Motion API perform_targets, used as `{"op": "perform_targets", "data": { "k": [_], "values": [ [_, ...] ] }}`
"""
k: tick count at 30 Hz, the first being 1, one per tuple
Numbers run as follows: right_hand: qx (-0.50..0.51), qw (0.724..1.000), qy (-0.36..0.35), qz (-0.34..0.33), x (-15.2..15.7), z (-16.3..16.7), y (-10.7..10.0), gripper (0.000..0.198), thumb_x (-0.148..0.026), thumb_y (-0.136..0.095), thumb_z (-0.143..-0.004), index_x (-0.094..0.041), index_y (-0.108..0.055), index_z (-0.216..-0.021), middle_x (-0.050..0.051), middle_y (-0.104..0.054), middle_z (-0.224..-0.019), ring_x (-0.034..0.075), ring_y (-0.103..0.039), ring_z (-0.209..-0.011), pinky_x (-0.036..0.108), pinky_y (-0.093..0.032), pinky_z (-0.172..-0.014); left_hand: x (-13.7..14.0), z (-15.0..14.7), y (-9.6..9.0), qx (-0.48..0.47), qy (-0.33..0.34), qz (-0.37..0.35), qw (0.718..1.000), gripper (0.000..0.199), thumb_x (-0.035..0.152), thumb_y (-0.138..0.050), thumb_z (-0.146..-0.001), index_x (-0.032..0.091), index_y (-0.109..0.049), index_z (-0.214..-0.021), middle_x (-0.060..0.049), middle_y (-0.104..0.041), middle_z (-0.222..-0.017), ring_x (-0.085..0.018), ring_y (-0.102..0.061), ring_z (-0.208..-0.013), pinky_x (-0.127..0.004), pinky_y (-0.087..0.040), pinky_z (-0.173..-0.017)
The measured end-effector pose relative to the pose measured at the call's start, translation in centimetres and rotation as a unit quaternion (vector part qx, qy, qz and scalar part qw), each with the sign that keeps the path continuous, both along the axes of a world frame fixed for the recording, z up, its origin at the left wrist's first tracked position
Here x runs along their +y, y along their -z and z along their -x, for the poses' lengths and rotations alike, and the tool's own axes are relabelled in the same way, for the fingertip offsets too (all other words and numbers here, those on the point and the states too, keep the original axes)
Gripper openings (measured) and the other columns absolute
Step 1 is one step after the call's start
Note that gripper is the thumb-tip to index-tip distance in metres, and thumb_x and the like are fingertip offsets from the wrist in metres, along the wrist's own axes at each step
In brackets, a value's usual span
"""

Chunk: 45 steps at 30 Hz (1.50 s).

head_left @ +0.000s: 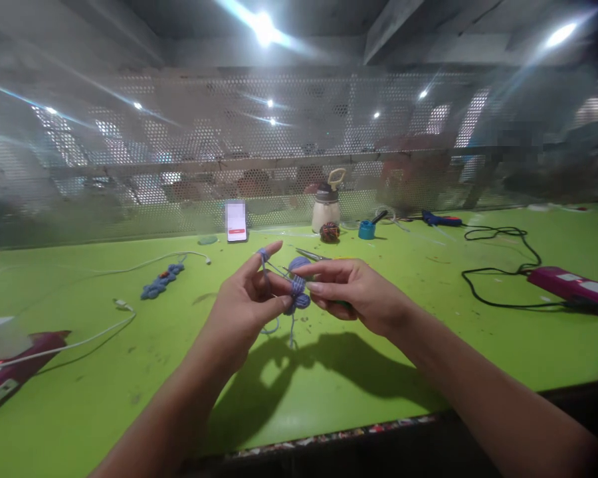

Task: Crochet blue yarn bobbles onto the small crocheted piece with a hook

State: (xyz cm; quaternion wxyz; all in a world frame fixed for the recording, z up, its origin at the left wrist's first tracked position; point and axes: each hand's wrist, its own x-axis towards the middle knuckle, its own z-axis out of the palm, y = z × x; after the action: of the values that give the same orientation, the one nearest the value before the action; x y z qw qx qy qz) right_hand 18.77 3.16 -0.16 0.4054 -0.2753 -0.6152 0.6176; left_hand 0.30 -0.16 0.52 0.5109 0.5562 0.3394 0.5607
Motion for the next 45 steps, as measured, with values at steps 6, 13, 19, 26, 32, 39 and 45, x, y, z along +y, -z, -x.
{"op": "perform_targets", "data": {
  "k": [6,13,19,26,32,39,45],
  "values": [
    [0.005,1.0,0.015,0.012,0.3,0.0,0.0,0.031,-0.02,-0.073,-0.072,-0.015,-0.075,-0.103,-0.004,-0.057,-0.052,0.004,-0.039,-0.037,0.02,-0.016,-0.037,0.7,0.2,0.3,0.009,0.007,0.005,1.0,0.086,0.006,-0.077,-0.062,0.012,-0.043,-0.141,-0.002,-0.07,-0.075,-0.015,-0.062,-0.07,-0.028,-0.048,-0.068],
    [-0.002,1.0,0.016,0.015,0.9,-0.1,0.3,0.027,-0.02,-0.075,-0.07,-0.017,-0.076,-0.097,-0.004,-0.059,-0.051,0.005,-0.041,-0.036,0.02,-0.018,-0.036,1.7,1.0,0.5,0.008,0.03,0.024,0.999,0.097,0.004,-0.078,-0.059,0.009,-0.034,-0.146,-0.002,-0.069,-0.075,-0.016,-0.062,-0.069,-0.029,-0.048,-0.067],
    [-0.012,1.0,0.014,-0.003,1.0,-0.2,0.5,0.028,-0.021,-0.075,-0.071,-0.017,-0.076,-0.098,-0.004,-0.059,-0.051,0.004,-0.039,-0.036,0.019,-0.018,-0.035,1.9,1.2,0.7,0.02,0.048,0.026,0.998,0.086,0.006,-0.078,-0.059,0.006,-0.045,-0.139,-0.003,-0.069,-0.074,-0.016,-0.061,-0.068,-0.03,-0.048,-0.067],
    [-0.046,0.998,0.024,-0.026,0.8,-0.4,0.2,0.028,-0.02,-0.074,-0.071,-0.015,-0.077,-0.099,-0.005,-0.056,-0.046,0.004,-0.037,-0.034,0.019,-0.02,-0.035,1.4,1.1,0.0,0.083,0.052,0.021,0.995,0.09,0.006,-0.075,-0.063,0.009,-0.037,-0.145,-0.002,-0.067,-0.071,-0.016,-0.061,-0.069,-0.031,-0.048,-0.069],
    [-0.062,0.997,0.007,-0.038,0.8,-0.4,0.2,0.025,-0.018,-0.076,-0.069,-0.016,-0.078,-0.094,-0.006,-0.056,-0.046,0.003,-0.038,-0.033,0.018,-0.02,-0.034,1.5,1.1,0.4,0.154,0.056,-0.019,0.986,0.089,0.006,-0.07,-0.067,0.016,-0.035,-0.148,-0.001,-0.065,-0.071,-0.016,-0.06,-0.069,-0.03,-0.046,-0.067],
    [-0.024,0.998,0.054,0.023,1.0,0.2,0.7,0.025,-0.017,-0.077,-0.066,-0.016,-0.078,-0.091,-0.003,-0.058,-0.048,0.004,-0.038,-0.035,0.019,-0.019,-0.034,1.0,0.4,1.1,0.302,-0.088,-0.186,0.931,0.07,0.004,-0.058,-0.075,0.028,-0.05,-0.141,-0.003,-0.07,-0.077,-0.02,-0.059,-0.072,-0.034,-0.043,-0.076],
    [0.071,0.988,0.097,0.092,0.4,1.2,1.1,0.032,-0.016,-0.076,-0.068,-0.014,-0.075,-0.1,-0.003,-0.058,-0.054,0.004,-0.042,-0.039,0.018,-0.023,-0.039,0.8,-0.6,2.0,0.297,-0.166,-0.291,0.894,0.049,0.006,-0.056,-0.08,0.025,-0.066,-0.124,-0.01,-0.069,-0.094,-0.026,-0.055,-0.09,-0.041,-0.039,-0.089]
  ]
}}
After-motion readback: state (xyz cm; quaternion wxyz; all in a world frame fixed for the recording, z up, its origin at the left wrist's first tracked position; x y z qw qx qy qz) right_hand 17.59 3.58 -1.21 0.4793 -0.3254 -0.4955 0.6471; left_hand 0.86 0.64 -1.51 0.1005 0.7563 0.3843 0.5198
